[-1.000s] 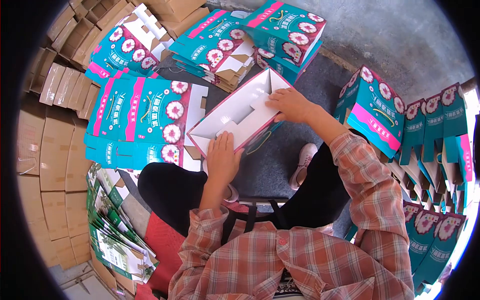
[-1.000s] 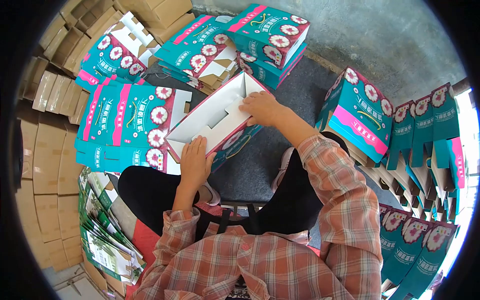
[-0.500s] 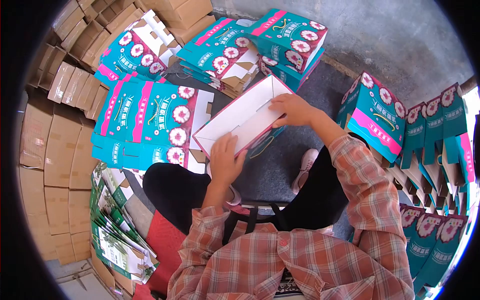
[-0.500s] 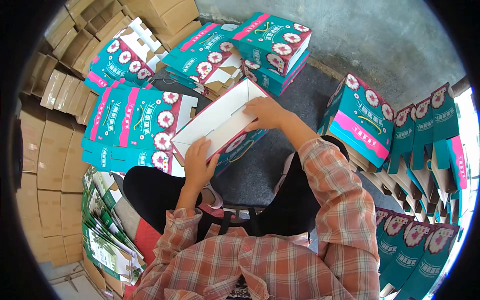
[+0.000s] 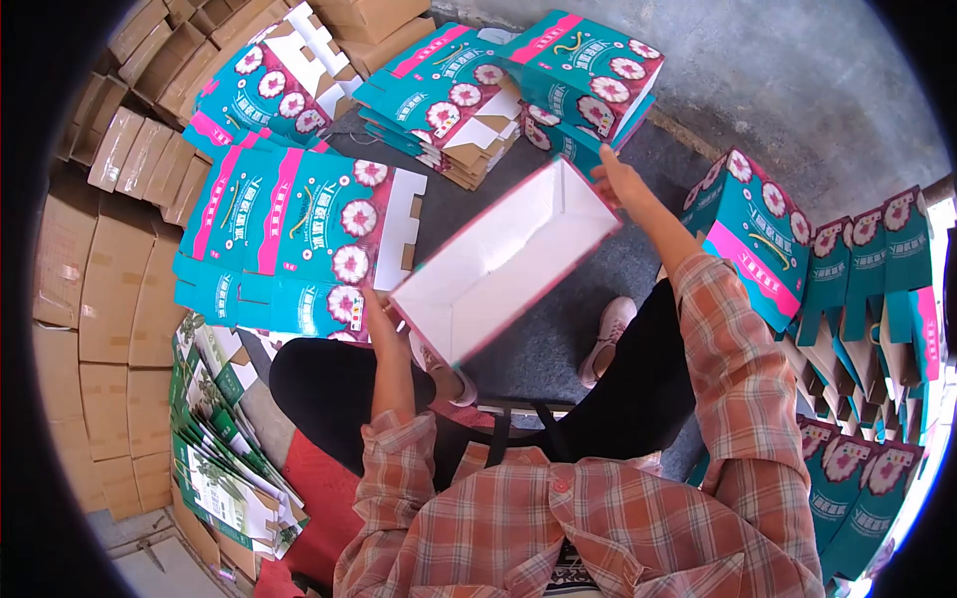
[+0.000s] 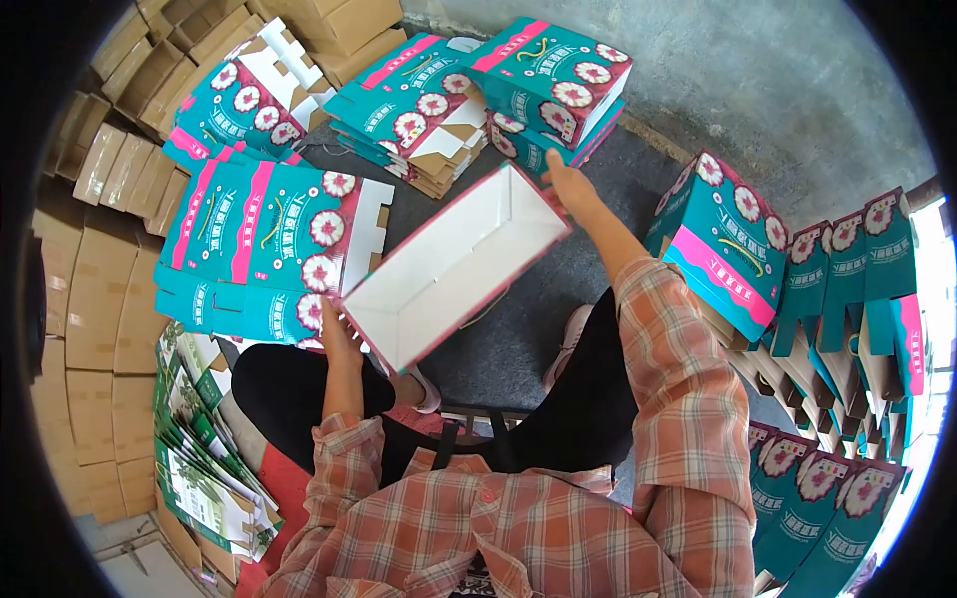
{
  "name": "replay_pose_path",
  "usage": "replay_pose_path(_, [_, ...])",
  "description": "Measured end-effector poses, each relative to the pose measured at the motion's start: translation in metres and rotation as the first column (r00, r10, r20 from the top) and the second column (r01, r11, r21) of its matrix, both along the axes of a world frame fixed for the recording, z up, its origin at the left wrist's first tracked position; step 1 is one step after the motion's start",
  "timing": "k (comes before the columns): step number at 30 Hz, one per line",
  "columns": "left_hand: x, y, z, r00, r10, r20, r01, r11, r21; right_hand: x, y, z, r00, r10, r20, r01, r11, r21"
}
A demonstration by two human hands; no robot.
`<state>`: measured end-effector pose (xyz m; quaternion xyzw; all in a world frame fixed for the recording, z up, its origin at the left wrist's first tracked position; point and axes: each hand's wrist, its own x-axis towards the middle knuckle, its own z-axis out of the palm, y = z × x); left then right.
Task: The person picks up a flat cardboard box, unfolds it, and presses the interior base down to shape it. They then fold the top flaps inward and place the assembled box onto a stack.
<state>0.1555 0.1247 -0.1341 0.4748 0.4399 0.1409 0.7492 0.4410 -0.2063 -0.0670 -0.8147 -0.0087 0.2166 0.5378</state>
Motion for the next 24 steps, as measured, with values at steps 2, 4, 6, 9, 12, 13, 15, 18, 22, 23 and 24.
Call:
replay_pose_path(2, [-0.003,0.023,-0.077,0.970,-0.006,0.243,0.070,0.964,-0.257,0.005,-0.013,-0.005,0.952,0.104,-0.286,-0.098,0.995,0.034])
replay_pose_path(4, [-0.007,0.024,-0.094,0.968,-0.137,0.211,0.203,0.920,-0.336,-0.003,-0.009,-0.004,0.927,0.147,-0.346,-0.168,0.985,-0.031])
replay_pose_path(6, [-0.009,-0.005,-0.047,0.924,-0.136,0.357,0.328,0.761,-0.560,-0.019,0.000,0.008,0.918,0.142,-0.371,-0.224,0.956,-0.188])
replay_pose_path(9, [-0.008,-0.016,-0.024,0.945,-0.163,0.283,0.297,0.786,-0.543,-0.024,-0.004,0.018,0.921,0.135,-0.364,-0.169,0.984,-0.062])
replay_pose_path(12, [-0.009,-0.028,0.022,0.944,-0.149,0.294,0.290,0.799,-0.526,-0.016,-0.011,0.036,0.938,0.154,-0.311,-0.121,0.985,0.124])
replay_pose_path(13, [-0.007,-0.028,0.029,0.951,-0.117,0.287,0.252,0.829,-0.499,-0.015,-0.014,0.041,0.924,0.202,-0.324,-0.098,0.945,0.312])
replay_pose_path(15, [-0.004,-0.038,0.064,0.876,-0.134,0.464,0.226,0.962,-0.150,-0.016,-0.018,0.048,0.951,0.239,-0.196,-0.142,0.901,0.410])
replay_pose_path(18, [0.006,-0.021,0.060,0.757,-0.165,0.632,0.125,0.986,0.108,-0.011,-0.023,0.052,0.976,0.179,-0.127,-0.122,0.924,0.363])
replay_pose_path(22, [0.003,-0.029,0.058,0.894,0.076,0.441,0.016,0.979,-0.201,-0.035,-0.014,0.066,0.989,0.007,-0.145,0.014,0.990,0.143])
replay_pose_path(23, [0.002,-0.026,0.043,0.909,0.063,0.413,0.015,0.983,-0.184,-0.026,-0.021,0.041,0.985,-0.018,-0.173,0.043,0.988,0.145])
replay_pose_path(24, [0.000,-0.022,0.012,0.910,0.062,0.410,0.017,0.982,-0.186,-0.024,-0.031,0.022,0.984,-0.021,-0.176,0.046,0.989,0.143])
